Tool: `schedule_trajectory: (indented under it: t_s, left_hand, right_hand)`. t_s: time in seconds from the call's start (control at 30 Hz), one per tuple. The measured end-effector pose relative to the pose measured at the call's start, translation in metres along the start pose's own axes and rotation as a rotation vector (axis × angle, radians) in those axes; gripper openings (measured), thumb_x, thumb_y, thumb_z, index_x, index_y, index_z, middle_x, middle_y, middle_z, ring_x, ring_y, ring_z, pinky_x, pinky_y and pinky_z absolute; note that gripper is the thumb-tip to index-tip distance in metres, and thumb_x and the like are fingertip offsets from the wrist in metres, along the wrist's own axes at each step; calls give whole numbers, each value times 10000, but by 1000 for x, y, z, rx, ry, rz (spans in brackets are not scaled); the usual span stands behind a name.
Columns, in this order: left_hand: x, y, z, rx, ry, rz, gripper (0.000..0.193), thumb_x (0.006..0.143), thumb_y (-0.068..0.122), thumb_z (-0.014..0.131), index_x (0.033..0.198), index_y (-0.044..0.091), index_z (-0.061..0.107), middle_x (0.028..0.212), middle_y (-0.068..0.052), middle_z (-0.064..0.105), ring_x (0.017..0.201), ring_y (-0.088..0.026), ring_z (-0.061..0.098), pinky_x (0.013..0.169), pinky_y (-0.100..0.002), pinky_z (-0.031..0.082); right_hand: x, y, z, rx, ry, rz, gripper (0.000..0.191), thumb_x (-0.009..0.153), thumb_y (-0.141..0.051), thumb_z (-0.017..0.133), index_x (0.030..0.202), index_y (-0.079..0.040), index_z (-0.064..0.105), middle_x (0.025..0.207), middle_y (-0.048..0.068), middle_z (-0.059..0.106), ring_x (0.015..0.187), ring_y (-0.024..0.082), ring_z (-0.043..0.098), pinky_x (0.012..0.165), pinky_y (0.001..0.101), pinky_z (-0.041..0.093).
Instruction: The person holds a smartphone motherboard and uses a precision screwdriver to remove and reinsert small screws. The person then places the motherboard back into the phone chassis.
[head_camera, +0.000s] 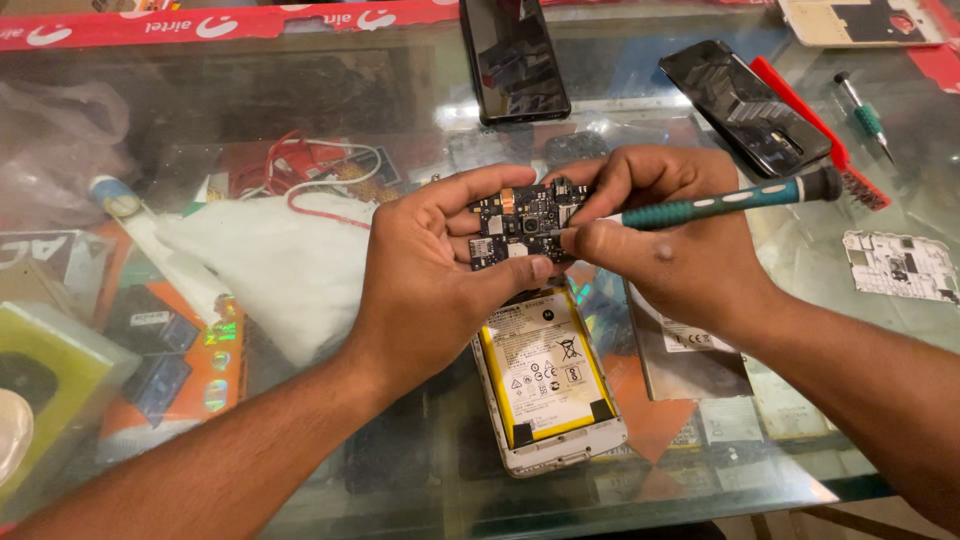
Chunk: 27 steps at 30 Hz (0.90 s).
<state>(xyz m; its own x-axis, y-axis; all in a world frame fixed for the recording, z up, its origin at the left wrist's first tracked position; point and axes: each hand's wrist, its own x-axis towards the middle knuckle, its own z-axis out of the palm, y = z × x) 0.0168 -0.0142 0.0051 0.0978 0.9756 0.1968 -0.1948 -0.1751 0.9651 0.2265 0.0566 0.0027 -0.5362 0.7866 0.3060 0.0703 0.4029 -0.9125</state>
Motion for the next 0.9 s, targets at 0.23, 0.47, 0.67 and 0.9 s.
schedule_trajectory:
  t_s: [0.23,0.47,0.67,0.9]
  left_hand:
    - [0,1,-1,74,23,10,517,834,-105,732,1329,-88,588,1000,-158,775,861,-145,776,756,-240,670]
    - [1,2,-1,58,21,18,527,832,-107,728,1337,-83,578,1003,-156,776,862,-142,780,758,-237,665]
    - [0,2,-1,66,27,19,529,828,-112,731,1335,-90,584,1008,-158,778,865,-145,774,757,-237,662]
    - [1,3,-2,45,26,17,519,831,-113,724,1331,-94,587,1002,-159,775,863,-146,777,762,-237,670]
  right_hand:
    - [0,0,2,87,15,34,81,871,16,729,864,22,648,1213,193,712,901,126,709,789,244,619]
    - [-1,-3,3,71,11,18,86,884,4,737,881,24,653,1198,190,718,919,125,716,814,245,626]
    - [-2,-4,5,153,7,33,73,899,5,728,900,14,656,1184,172,719,893,122,716,792,246,624]
    - [-2,-5,7,114,40,36,83,892,16,735,897,16,653,1166,161,721,907,121,727,833,251,630]
